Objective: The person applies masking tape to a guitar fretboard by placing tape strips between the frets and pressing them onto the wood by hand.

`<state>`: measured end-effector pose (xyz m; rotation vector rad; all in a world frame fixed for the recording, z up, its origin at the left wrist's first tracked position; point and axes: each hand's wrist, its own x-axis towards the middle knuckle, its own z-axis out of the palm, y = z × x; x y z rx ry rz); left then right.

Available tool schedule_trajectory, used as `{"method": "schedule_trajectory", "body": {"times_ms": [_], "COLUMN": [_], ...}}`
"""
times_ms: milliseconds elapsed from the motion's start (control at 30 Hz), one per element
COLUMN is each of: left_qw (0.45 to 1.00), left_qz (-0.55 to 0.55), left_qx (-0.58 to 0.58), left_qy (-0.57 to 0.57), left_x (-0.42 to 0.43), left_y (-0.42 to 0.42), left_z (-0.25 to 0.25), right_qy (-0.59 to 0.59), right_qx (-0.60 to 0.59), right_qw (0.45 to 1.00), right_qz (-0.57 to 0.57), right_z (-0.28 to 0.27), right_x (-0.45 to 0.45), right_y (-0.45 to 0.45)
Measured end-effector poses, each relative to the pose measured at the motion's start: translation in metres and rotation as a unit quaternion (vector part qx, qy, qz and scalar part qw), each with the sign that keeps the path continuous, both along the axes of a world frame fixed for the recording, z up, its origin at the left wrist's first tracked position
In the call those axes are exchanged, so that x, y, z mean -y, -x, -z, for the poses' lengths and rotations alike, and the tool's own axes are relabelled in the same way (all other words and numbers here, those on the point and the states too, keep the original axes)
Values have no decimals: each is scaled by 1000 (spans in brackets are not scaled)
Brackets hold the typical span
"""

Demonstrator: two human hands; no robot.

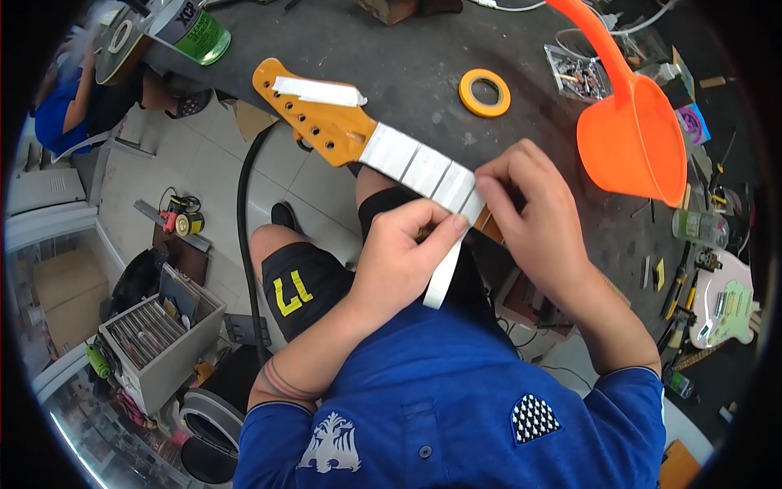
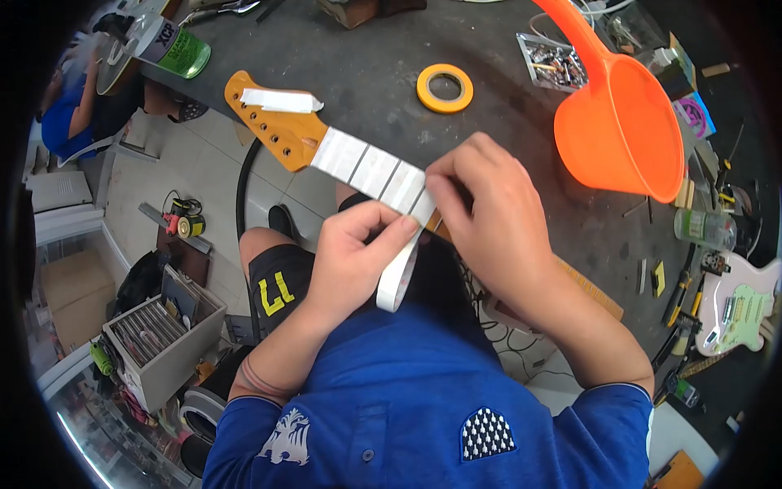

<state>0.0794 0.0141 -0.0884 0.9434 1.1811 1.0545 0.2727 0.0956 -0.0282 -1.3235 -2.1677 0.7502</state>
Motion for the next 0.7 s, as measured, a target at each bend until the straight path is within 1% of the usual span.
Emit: {"method": "schedule_trajectory", "body": {"times_ms": [100,133,233,333,433,533,633,700], "left_qw": [1000,1000,999,998,998,998,996,996], "left_qz": [2,1,0,-2,-5,3,15,26], "left_qx": [4,10,14,21,39,59,78,72], "left_qy": [-22,-26,-46,-51,-38,-36,-37,-49], "left_x": [0,-1,-1,0,0,0,0,1], "left_y": [0,0,0,-1,-3,-1,2,2], "left_z": [4,7,9,13,16,15,13,22], "right_qy": [61,79,109,115,136,130,131,125], "right_qx": [-16,15,17,41,67,65,46,-30], "right_qw": [996,995,993,992,988,989,990,990], "right_qz": [58,63,52,5,-10,0,9,52], "right_z": [-3,-3,-6,-3,-11,-10,-1,6], "right_x": [8,9,9,2,4,6,1,10], "right_y": [4,0,-2,-4,-4,-3,-3,2]}}
